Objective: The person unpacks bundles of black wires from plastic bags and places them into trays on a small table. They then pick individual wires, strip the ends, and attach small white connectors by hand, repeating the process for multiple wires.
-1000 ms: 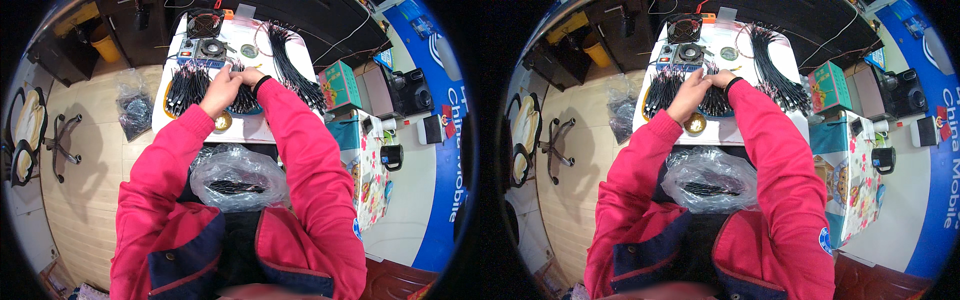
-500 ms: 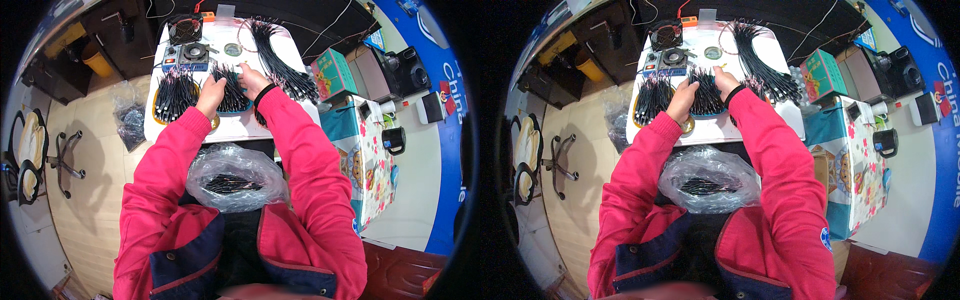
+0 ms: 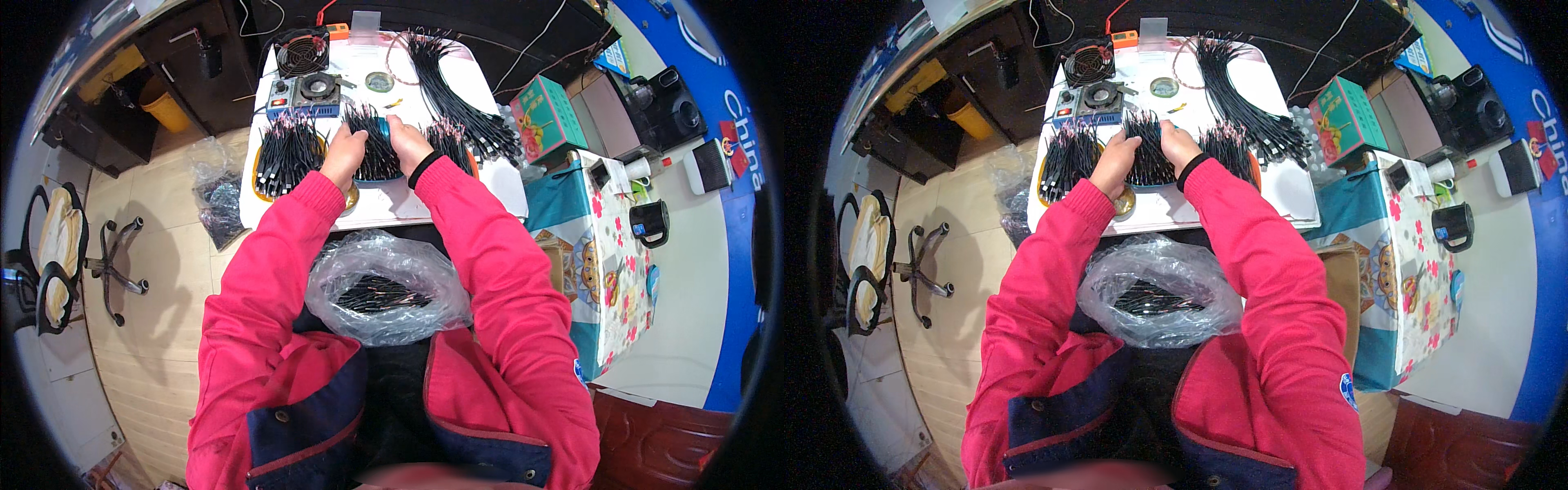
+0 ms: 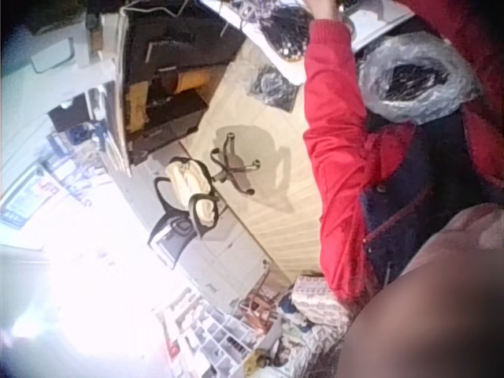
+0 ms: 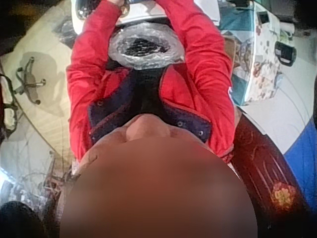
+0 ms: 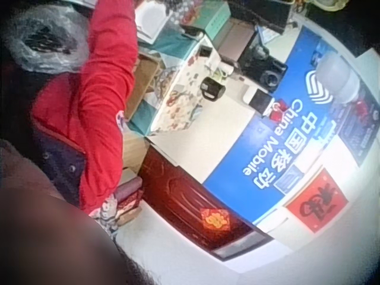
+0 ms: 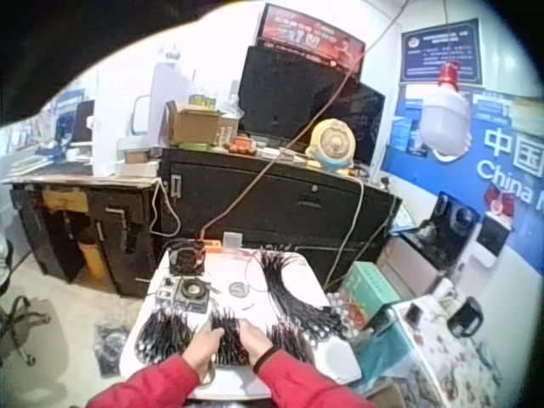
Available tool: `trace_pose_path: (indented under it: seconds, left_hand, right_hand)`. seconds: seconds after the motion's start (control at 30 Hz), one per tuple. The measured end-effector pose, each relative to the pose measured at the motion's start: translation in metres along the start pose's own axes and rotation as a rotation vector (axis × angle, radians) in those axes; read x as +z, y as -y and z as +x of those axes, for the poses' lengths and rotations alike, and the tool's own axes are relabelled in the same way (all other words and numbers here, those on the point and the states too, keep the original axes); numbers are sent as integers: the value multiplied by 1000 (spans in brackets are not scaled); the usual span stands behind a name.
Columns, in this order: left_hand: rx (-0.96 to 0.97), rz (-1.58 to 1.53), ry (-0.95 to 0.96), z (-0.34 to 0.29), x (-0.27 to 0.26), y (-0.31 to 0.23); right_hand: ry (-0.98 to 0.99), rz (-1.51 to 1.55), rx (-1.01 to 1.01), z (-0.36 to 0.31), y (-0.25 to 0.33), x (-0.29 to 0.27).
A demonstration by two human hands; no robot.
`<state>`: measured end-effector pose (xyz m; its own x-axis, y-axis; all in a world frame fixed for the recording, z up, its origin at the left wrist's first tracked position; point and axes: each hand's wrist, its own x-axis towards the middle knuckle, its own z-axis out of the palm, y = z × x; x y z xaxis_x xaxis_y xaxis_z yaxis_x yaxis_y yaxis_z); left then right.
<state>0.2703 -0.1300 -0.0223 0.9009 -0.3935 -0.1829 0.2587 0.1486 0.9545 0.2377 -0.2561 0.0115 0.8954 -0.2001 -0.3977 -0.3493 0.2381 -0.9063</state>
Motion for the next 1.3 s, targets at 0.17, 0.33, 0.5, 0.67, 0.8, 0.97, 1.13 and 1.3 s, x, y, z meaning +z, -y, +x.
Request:
trace_pose_path:
  seconds: [0.17, 0.33, 0.5, 0.67, 0.8, 0.97, 1.13, 1.3]
  left_hand:
    - [43, 490, -69, 13, 1, 14]
    - [64, 65, 57, 10, -6, 17]
    - [24, 16, -109, -17, 6, -11]
    - [13, 28, -128, -16, 5, -13]
    - [15, -41, -72, -5, -4, -3]
    - [87, 54, -128, -13, 2, -7]
    - [182, 337, -68, -41, 5, -39]
    - [535, 581, 333, -136, -16, -75]
  right_hand:
    - [5, -459, -209, 24, -37, -3]
    - [30, -312, -330, 31, -41, -10]
    - [-187, -1020, -522, 4, -17, -18]
    - [-200, -1259, -663, -7, -13, -7]
    - [-226, -1043, -712, -9, -8, -11]
    - [-334, -1046, -665, -9, -5, -27]
    - [-284, -1387, -551, -18, 1, -21]
    - [171, -831, -717, -136, 50, -32]
